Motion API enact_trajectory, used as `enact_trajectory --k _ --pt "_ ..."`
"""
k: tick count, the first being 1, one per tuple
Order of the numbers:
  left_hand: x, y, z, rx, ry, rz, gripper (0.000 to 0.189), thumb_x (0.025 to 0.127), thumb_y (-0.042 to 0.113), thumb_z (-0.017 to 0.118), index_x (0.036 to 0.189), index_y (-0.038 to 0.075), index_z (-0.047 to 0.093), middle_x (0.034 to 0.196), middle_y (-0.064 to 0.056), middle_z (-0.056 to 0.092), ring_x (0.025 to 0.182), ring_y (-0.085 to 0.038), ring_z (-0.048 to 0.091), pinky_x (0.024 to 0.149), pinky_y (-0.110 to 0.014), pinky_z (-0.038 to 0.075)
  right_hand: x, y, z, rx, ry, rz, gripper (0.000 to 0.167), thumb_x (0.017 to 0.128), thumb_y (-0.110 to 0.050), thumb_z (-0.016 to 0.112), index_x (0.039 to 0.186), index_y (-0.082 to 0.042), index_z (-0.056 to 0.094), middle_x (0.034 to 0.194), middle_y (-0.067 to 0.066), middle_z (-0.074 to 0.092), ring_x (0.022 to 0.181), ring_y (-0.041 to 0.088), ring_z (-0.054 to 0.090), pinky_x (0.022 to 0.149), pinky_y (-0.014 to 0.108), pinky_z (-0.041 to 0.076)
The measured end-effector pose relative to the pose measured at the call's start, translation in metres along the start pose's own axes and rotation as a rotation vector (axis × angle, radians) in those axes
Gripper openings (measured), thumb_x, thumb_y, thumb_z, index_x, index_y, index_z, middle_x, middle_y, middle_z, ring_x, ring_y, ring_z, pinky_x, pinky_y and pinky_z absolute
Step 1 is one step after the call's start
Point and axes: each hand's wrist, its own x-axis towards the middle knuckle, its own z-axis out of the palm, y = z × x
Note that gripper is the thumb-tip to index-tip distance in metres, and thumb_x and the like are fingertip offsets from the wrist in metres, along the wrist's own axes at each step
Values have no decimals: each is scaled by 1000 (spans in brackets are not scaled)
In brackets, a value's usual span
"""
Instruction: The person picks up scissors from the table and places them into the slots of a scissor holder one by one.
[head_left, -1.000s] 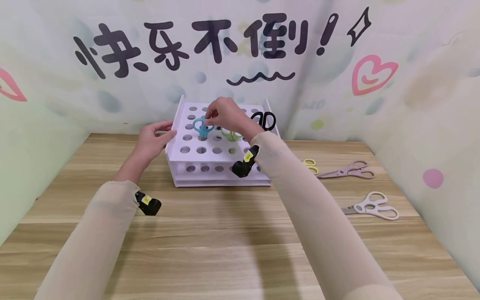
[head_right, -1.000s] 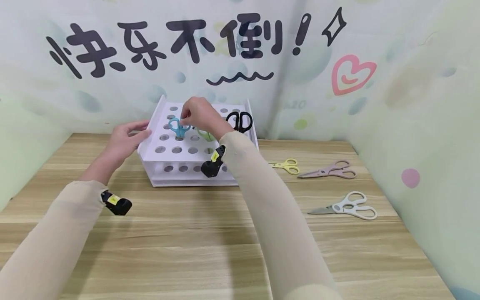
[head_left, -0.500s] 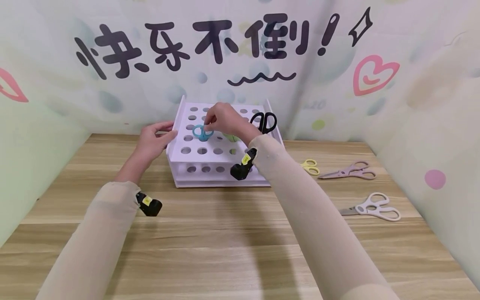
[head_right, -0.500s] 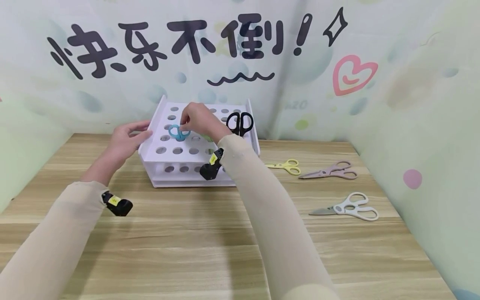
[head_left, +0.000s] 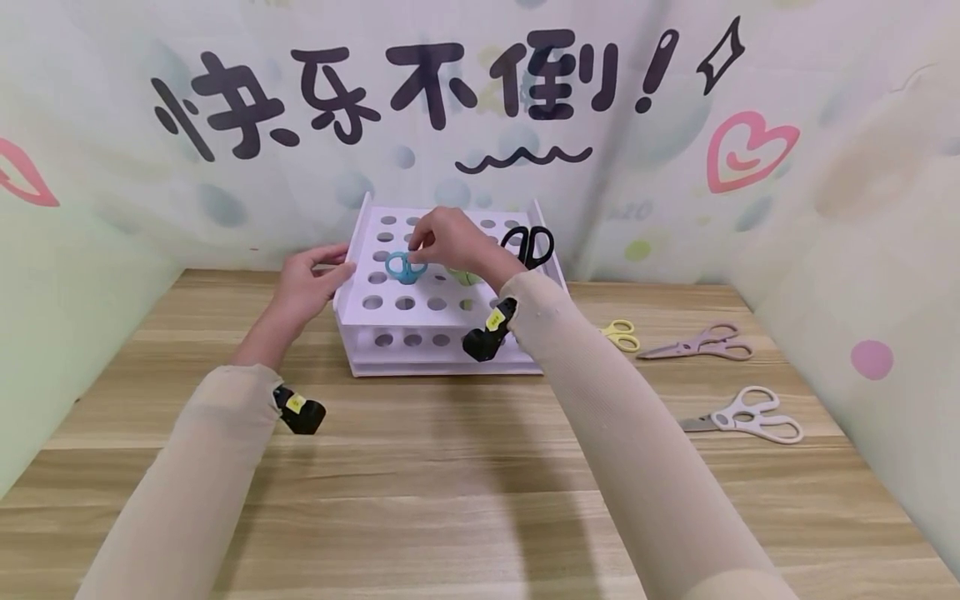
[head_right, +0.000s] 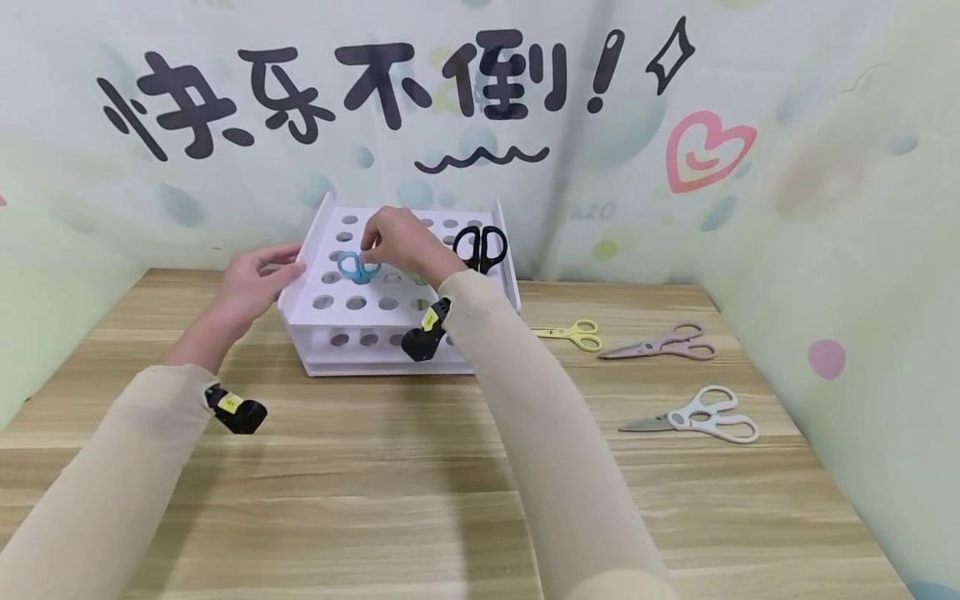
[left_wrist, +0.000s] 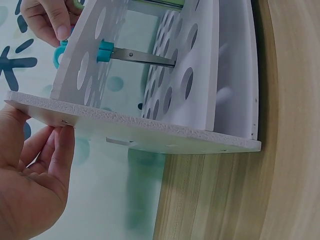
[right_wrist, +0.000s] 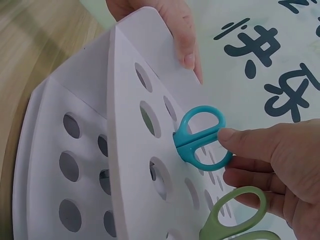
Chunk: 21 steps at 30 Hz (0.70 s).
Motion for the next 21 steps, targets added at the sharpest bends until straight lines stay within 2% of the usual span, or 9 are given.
enact_trajectory --k 12,21 --pt "-2 2 1 0 1 10 49 92 24 54 137 8 43 124 -14 45 111 -26 49 83 -25 48 -10 -6 -14 -4 17 -5 20 85 -17 66 101 -6 70 88 1 63 75 14 54 66 21 44" --pt "-3 2 2 2 -3 24 50 93 25 53 137 7 42 126 -16 45 111 -28 50 82 -24 49 -25 -10 -27 -5 50 -75 15 85 -15 66 97 -7 70 83 -1 64 71 11 55 63 21 45"
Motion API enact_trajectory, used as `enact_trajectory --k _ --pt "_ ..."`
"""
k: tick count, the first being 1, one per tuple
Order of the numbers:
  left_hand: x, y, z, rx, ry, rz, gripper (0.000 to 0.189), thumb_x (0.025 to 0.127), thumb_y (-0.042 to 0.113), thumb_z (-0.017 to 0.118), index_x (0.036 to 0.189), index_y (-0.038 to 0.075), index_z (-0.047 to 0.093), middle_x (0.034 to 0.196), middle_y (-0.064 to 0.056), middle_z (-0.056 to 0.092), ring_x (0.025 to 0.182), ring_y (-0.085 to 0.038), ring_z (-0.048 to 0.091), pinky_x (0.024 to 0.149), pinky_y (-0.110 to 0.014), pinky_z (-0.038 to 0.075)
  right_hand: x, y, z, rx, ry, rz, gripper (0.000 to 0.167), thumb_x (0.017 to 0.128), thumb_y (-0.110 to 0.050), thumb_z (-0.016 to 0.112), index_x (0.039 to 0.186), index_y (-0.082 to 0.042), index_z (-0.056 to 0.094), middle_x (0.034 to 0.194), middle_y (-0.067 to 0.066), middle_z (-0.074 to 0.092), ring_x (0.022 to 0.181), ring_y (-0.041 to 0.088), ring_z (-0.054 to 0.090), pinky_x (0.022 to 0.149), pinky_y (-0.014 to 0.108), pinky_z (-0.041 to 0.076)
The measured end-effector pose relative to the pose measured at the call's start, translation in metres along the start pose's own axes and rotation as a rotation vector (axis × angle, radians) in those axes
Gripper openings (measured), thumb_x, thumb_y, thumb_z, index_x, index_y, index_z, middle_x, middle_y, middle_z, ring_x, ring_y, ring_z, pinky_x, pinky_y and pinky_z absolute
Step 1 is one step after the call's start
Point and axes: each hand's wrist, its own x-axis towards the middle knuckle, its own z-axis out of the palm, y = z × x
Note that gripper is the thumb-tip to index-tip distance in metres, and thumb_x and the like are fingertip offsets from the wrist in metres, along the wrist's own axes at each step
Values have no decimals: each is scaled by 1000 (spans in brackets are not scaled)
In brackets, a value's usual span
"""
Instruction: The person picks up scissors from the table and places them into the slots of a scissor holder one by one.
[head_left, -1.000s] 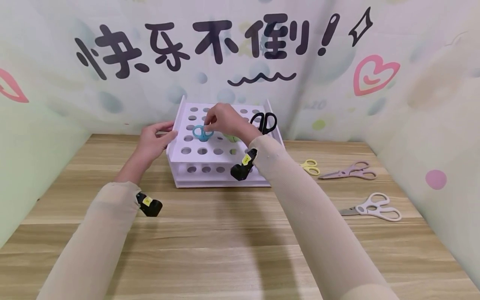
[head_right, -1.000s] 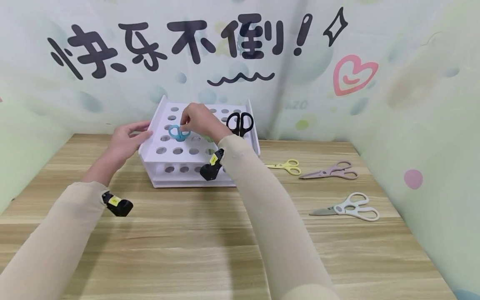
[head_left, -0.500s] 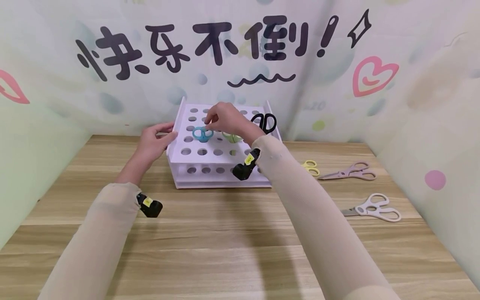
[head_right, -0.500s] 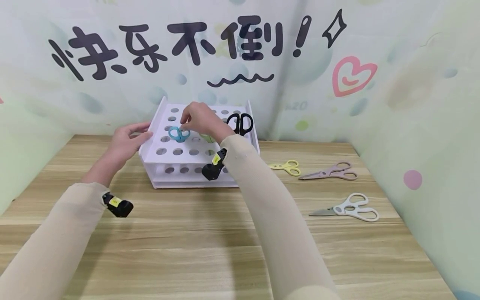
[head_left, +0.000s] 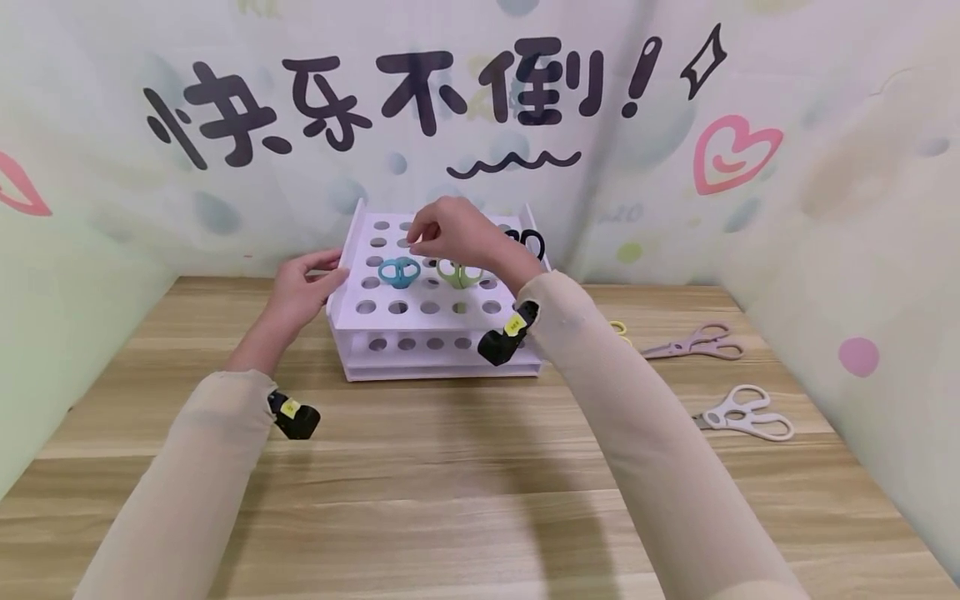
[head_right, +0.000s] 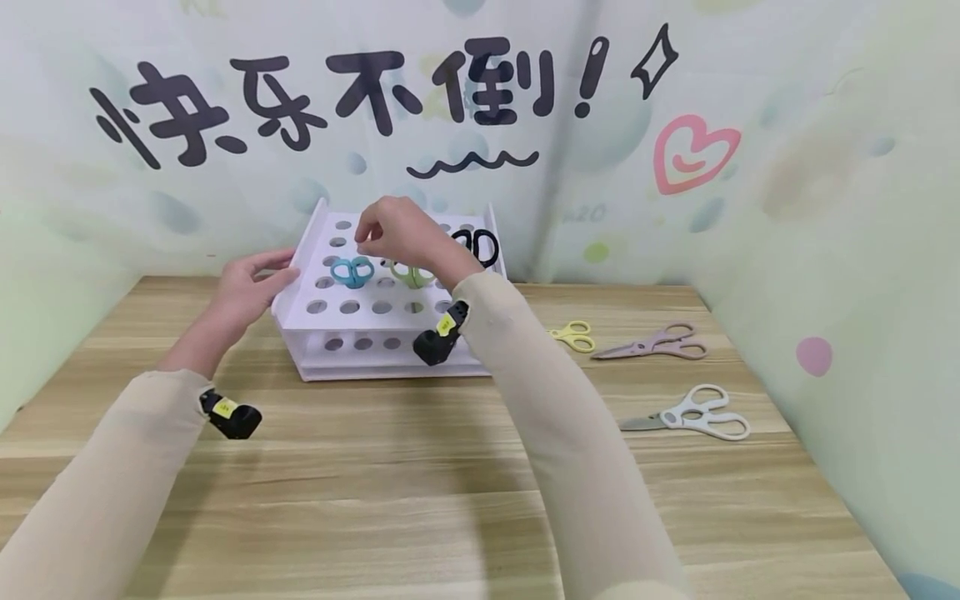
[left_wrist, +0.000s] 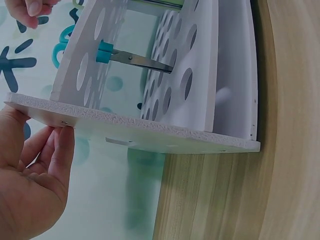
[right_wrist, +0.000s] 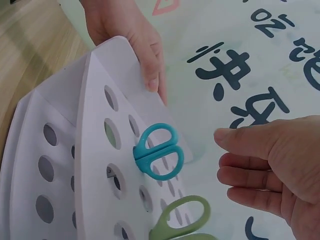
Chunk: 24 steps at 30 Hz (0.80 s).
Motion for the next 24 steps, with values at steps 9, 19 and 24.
enact_trajectory --k 9,19,24 --pt "-2 1 1 25 1 -10 51 93 27 53 138 8 41 128 -16 45 113 -29 48 87 -28 47 -23 -1 -14 -22 14 -68 12 85 -14 66 95 -9 70 80 -2 63 71 11 54 64 21 46" --pt "-2 3 2 31 -7 -23 51 93 28 52 139 8 40 127 -15 44 113 -28 47 81 -20 47 -60 0 -21 -46 -2 -54 14 85 -13 66 98 -7 70 82 -1 64 72 12 54 66 22 46" --pt "-4 3 1 44 -12 -33 53 94 30 51 140 10 38 128 -15 42 112 -27 46 83 -23 47 -76 6 -23 -58 -2 -71 15 84 -12 66 97 -7 70 81 0 63 71 12 54 66 22 46"
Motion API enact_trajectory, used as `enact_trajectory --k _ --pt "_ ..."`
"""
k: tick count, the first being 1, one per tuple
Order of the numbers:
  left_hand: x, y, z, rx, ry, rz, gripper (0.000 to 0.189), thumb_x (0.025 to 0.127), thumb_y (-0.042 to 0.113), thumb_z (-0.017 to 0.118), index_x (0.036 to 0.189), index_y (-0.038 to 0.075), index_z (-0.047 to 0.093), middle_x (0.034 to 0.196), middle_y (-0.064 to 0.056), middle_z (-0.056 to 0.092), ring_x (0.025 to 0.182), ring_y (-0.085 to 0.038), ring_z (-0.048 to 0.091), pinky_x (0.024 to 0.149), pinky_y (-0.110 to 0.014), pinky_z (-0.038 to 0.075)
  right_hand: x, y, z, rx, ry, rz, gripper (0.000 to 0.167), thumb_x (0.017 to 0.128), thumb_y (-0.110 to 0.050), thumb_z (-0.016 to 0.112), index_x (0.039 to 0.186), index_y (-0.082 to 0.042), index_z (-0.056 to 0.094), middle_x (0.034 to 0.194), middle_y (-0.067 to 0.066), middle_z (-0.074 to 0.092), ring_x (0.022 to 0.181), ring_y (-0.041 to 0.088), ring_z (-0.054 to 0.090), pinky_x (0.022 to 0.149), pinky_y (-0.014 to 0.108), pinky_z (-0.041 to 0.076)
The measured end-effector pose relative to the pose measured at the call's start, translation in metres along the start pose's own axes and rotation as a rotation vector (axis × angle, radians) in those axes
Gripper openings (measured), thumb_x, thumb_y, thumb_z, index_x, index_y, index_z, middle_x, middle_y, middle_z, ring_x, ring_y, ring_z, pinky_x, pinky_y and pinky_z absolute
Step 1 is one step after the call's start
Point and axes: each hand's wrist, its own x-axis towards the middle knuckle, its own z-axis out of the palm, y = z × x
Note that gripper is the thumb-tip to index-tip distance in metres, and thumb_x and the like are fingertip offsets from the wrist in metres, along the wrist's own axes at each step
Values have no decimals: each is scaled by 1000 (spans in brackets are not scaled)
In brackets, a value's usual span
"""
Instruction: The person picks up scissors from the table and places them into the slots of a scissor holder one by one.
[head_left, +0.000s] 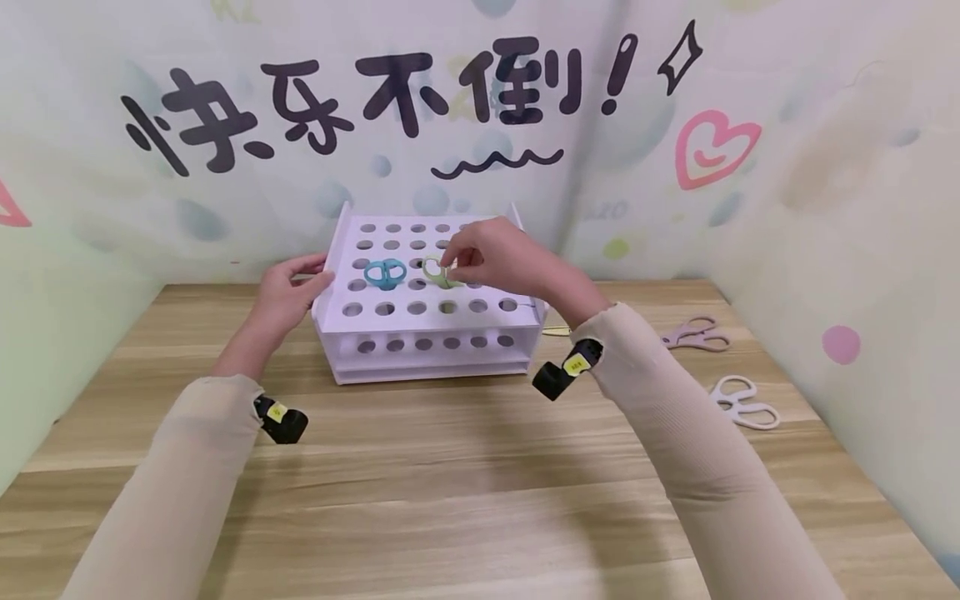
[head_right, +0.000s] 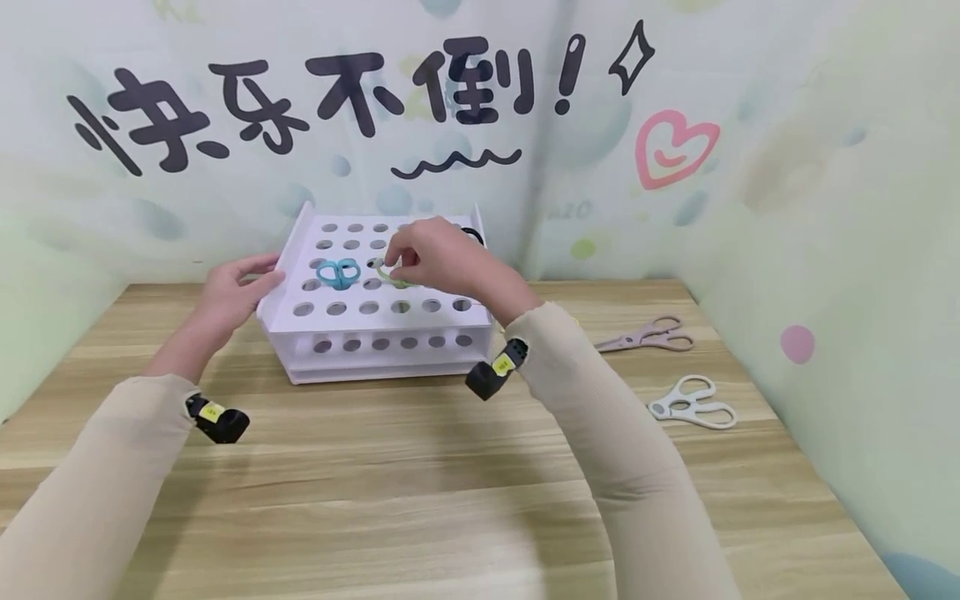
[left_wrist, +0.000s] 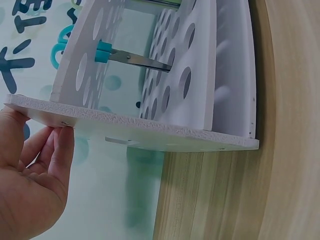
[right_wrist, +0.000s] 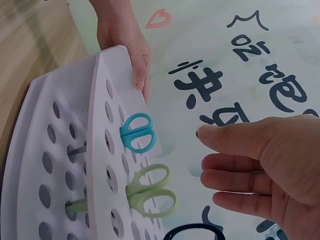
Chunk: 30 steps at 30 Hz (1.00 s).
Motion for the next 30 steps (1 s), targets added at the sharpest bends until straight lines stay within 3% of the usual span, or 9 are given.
enact_trajectory --k 4,12,30 --pt "0 -1 -2 9 0 8 53 94 32 51 140 9 38 129 -14 42 113 -27 46 84 -23 46 -15 7 -1 -28 -1 -4 14 84 -12 66 97 -6 69 81 0 63 72 12 54 67 23 46" --pt "1 -3 -2 -8 8 37 53 93 29 51 139 6 39 127 -15 44 114 -29 46 73 -11 45 -48 22 -6 -39 10 44 15 84 -10 66 98 -5 70 88 1 65 77 13 57 69 25 48" --pt "0 -2 -2 0 1 33 54 93 31 52 139 7 39 128 -15 44 116 -28 46 79 -15 46 -111 68 -6 -6 101 126 15 81 -5 68 95 1 69 83 5 65 74 16 58 71 33 49"
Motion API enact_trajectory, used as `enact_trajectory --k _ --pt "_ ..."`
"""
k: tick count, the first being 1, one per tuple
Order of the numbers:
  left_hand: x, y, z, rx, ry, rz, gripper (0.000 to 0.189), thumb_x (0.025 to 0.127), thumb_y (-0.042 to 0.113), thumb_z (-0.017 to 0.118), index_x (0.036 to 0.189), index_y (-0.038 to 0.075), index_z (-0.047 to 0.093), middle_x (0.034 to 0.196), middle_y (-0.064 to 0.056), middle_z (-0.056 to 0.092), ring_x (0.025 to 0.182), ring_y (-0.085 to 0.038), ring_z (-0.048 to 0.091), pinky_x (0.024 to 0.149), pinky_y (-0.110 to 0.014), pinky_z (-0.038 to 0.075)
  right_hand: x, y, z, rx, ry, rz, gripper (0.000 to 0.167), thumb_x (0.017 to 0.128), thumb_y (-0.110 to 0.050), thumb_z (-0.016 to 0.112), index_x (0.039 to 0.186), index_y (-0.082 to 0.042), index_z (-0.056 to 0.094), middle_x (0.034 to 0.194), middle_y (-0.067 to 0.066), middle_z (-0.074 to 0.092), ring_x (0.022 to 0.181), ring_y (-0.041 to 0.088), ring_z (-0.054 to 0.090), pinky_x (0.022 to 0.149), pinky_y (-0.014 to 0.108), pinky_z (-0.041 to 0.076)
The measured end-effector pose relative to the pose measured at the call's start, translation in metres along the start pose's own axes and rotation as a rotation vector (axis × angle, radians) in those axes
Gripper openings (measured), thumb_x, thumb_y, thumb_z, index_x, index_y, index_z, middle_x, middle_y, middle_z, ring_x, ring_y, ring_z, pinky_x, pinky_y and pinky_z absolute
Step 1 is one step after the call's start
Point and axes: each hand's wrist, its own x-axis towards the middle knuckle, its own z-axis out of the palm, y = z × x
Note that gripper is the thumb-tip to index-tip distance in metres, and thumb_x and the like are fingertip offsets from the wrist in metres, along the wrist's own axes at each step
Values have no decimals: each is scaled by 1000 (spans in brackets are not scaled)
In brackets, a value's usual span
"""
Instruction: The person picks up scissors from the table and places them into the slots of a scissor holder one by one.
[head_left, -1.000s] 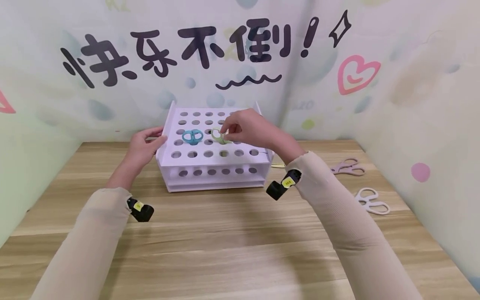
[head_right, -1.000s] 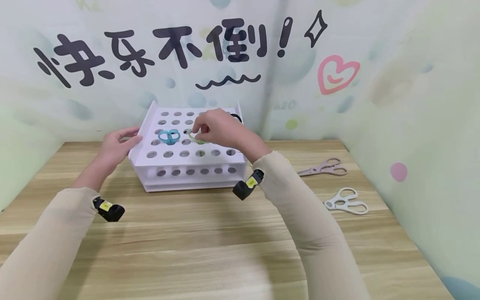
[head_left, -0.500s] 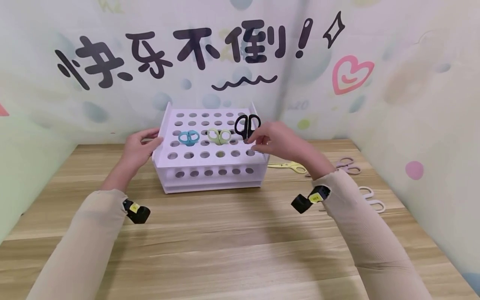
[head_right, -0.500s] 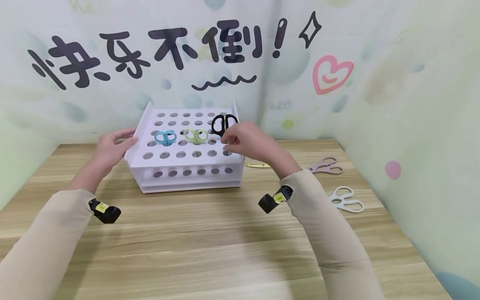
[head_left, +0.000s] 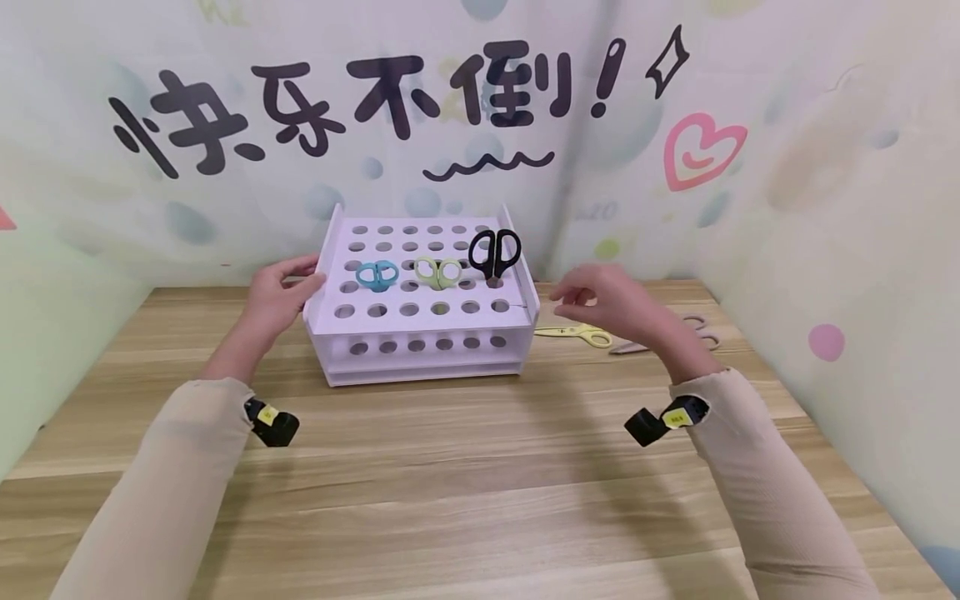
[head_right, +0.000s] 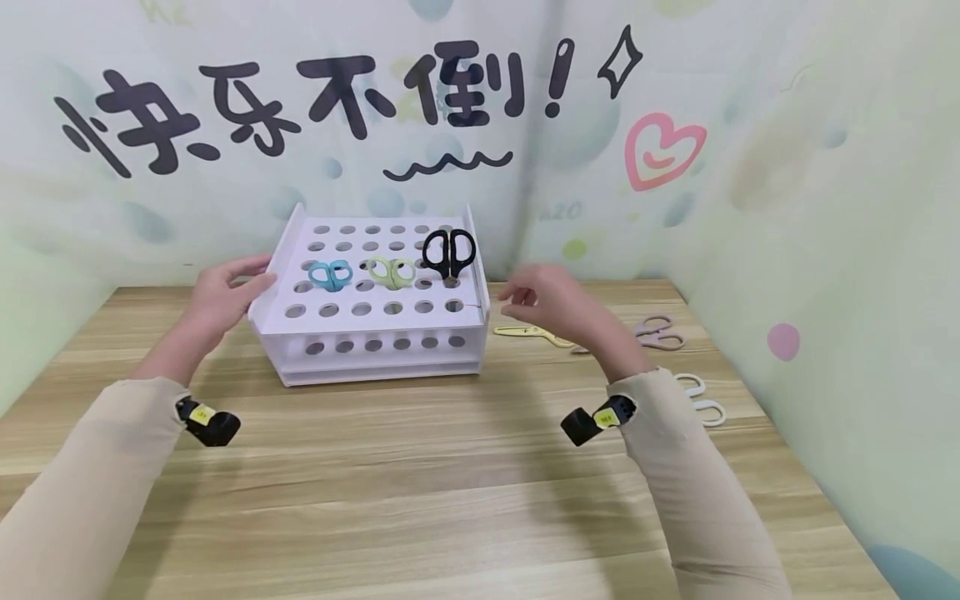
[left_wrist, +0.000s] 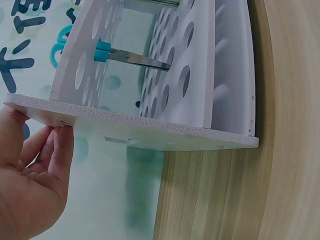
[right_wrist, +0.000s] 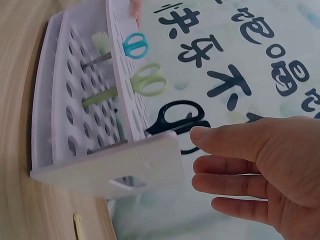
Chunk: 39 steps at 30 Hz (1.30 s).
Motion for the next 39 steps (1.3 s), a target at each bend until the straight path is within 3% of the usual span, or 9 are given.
enact_trajectory --k 19,27,39 --pt "0 1 1 4 1 6 53 93 31 52 139 7 40 127 -14 44 111 -26 48 70 -10 45 -70 59 -1 -35 17 208 15 82 -9 68 94 0 69 77 1 64 71 14 58 64 29 48" --pt "1 -1 1 -24 12 20 51 93 27 52 137 5 42 123 -13 45 101 -15 51 68 -10 46 -102 87 2 -24 22 271 15 83 -11 68 93 1 69 80 1 61 71 14 55 62 26 47" --pt "1 0 1 -46 12 29 49 93 24 53 136 4 43 118 -10 47 94 -9 52 68 -11 47 -144 124 1 21 34 386 26 85 -15 66 100 6 66 83 6 65 71 8 58 59 23 47"
